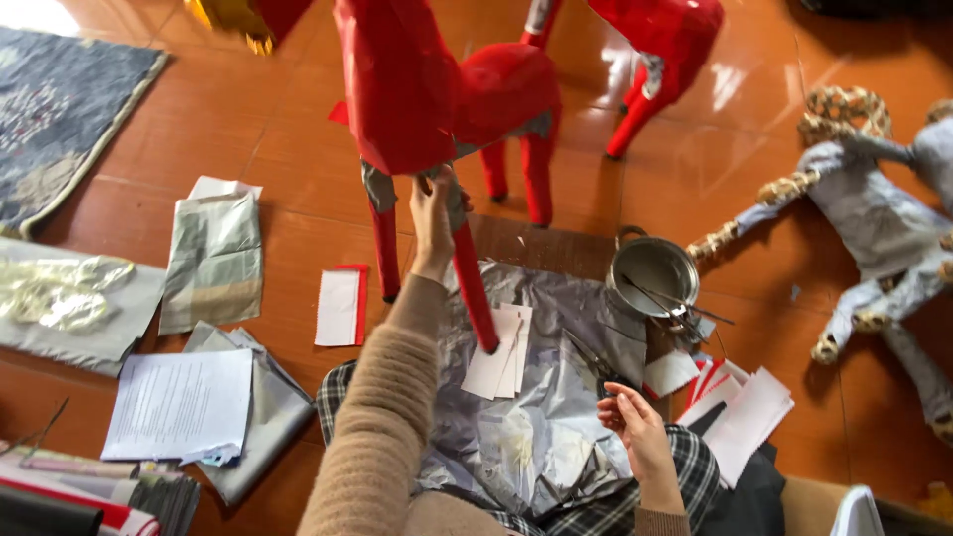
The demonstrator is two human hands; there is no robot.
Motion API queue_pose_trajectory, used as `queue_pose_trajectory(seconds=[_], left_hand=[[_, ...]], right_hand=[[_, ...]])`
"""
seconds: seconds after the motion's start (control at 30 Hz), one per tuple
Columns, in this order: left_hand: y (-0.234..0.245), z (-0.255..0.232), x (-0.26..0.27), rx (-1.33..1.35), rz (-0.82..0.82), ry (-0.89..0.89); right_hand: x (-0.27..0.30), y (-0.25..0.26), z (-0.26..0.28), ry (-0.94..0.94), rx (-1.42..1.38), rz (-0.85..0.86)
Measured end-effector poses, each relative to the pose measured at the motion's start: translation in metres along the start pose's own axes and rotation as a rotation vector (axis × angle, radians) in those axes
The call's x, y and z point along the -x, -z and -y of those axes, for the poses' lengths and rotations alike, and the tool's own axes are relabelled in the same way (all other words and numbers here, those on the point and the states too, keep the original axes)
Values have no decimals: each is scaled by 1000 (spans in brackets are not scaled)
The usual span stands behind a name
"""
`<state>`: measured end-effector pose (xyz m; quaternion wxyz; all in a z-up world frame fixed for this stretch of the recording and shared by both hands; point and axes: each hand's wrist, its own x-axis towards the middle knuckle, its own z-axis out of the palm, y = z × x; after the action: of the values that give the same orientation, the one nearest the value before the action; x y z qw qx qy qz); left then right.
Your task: Applying and smoothing red paper onto a horse-shaped model using scissors and adhesive
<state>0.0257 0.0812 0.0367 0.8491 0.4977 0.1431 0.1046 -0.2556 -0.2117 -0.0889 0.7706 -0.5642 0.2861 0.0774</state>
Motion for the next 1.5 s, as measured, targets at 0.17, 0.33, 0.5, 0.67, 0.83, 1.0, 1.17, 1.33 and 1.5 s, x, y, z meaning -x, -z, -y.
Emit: queue_pose_trajectory(seconds=[0.17,0.33,0.5,0.67,0.83,1.0,1.17,1.33,1.5], left_hand=[[57,-43,-4,10,395,-104],[101,-51,2,38,543,-30],[130,-3,-23,164,622,-52],[141,17,-27,218,723,-24],[135,1,4,189,812,12],[115,-3,35,188,793,71],[92,47,51,199,610,-28],[68,90,97,84,418,-125],[63,66,124,-103,472,-104]], right_hand=[[-1,-23,1,10,105,1],[-17,-57,-3,64,256,53],[-33,-73,-4,272,311,124],[-73,-52,-47,299,355,142],[-81,-33,-45,420,477,-178],[-92,-39,-57,406,493,-161],[-18,-148,-4,463,532,168],[-11,-202,16,803,899,102],[-52,-184,7,736,733,-147]])
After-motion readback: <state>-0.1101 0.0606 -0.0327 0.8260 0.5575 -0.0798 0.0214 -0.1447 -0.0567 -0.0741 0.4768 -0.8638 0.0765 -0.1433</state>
